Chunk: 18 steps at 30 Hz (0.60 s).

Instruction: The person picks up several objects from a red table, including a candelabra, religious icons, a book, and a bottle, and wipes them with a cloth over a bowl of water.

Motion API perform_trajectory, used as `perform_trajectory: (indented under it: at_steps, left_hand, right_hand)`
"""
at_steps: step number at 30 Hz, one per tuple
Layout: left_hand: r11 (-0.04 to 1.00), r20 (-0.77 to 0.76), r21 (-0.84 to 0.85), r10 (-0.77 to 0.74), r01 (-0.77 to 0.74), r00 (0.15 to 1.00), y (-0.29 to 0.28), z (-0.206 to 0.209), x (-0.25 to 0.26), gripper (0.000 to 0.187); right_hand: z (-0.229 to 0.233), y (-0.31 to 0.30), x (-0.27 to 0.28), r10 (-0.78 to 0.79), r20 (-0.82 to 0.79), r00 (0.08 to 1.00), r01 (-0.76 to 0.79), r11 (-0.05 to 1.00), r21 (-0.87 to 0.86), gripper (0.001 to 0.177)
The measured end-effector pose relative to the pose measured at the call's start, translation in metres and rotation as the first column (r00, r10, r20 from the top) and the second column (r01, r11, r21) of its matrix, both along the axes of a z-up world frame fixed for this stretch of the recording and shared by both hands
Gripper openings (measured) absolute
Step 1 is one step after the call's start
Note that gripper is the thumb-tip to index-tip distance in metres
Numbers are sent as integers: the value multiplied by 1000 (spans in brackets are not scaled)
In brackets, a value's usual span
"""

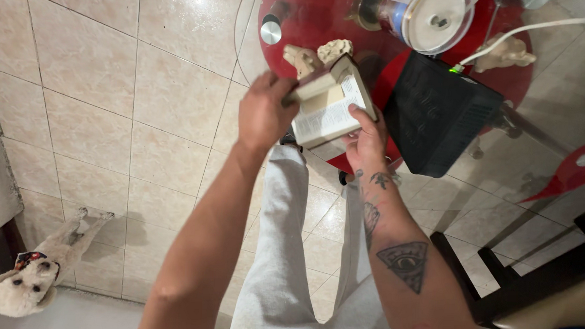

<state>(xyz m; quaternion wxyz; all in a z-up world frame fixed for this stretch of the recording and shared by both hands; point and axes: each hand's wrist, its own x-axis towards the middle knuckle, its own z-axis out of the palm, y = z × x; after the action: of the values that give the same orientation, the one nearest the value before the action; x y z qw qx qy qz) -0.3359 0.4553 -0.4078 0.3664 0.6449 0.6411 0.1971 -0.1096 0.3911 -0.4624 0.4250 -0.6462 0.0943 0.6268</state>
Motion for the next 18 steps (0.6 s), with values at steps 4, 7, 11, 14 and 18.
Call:
perform_trajectory:
  at_steps: [4, 7, 11, 14, 18]
  left_hand:
    - [997, 10, -23, 76, -75, 997, -27, 34, 22, 33]
    - [976, -49, -30, 214, -215, 976, -36, 62, 36, 39]
    - [952, -59, -36, 303, -305, 951, -46, 115, 44, 38]
    - [961, -24, -22, 277, -277, 961, -47, 184, 47, 46]
    - [984, 85, 132, 112, -123, 990, -45, 294, 63, 56]
  right_hand:
    - [32, -2, -7, -65, -25, 998, 66, 997, 49, 61]
    - [76, -3, -20, -39, -80, 996, 46, 995, 85, 55]
    - [141, -4, -37, 125, 114, 986, -141, 978, 152, 52]
    - [209, -4, -38, 323, 366, 873, -409, 894, 186, 43]
    - [304, -13, -30, 191, 368, 910, -320, 888, 330, 41]
